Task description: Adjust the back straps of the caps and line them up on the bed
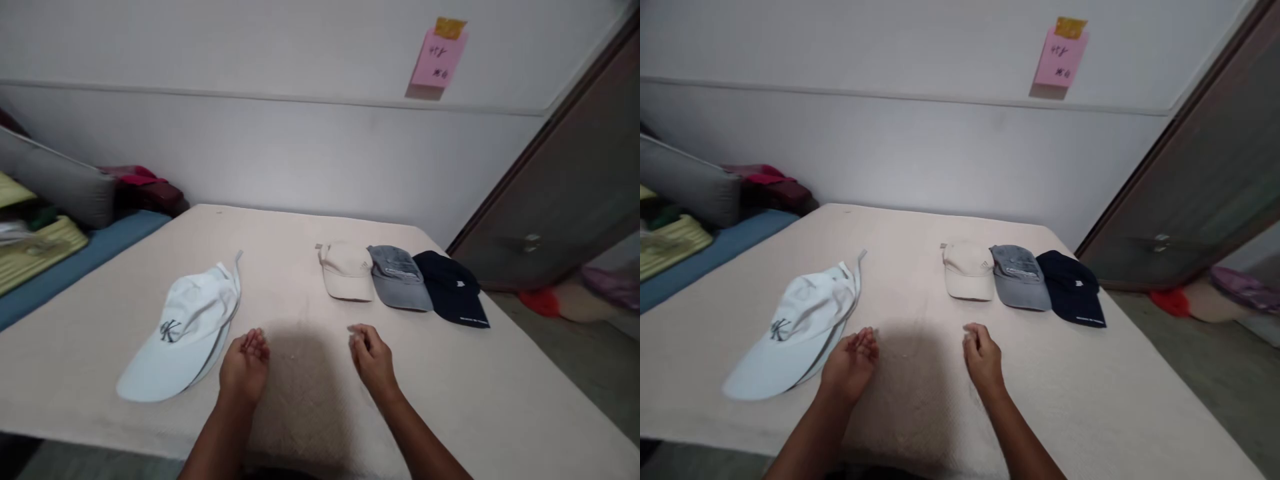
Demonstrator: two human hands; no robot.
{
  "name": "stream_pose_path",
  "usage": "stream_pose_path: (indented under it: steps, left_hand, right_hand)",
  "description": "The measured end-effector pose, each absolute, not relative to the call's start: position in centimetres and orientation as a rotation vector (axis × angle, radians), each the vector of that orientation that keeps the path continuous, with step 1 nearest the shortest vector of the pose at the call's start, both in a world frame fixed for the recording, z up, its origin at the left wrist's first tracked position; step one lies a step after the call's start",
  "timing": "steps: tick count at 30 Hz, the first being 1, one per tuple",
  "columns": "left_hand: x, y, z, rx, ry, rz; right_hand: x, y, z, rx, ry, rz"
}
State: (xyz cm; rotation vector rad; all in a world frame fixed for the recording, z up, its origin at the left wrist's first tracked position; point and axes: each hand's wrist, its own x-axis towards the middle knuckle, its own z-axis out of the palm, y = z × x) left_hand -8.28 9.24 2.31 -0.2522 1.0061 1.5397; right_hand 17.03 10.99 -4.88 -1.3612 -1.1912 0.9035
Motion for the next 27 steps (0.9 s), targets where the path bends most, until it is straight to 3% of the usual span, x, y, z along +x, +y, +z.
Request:
stream_pose_path:
  steps: [6, 27]
  left_hand:
    - [-12.2, 8.6, 2.4, -0.402, 0.992, 1.618]
    - [-17.9, 4.4, 3.5, -0.065, 0.927, 1.907]
  right_hand:
    - [16.6, 10.3, -4.4, -1.628, -1.526, 0.505]
    - [16.4, 11.2, -4.7, -1.735, -1.551, 0.376]
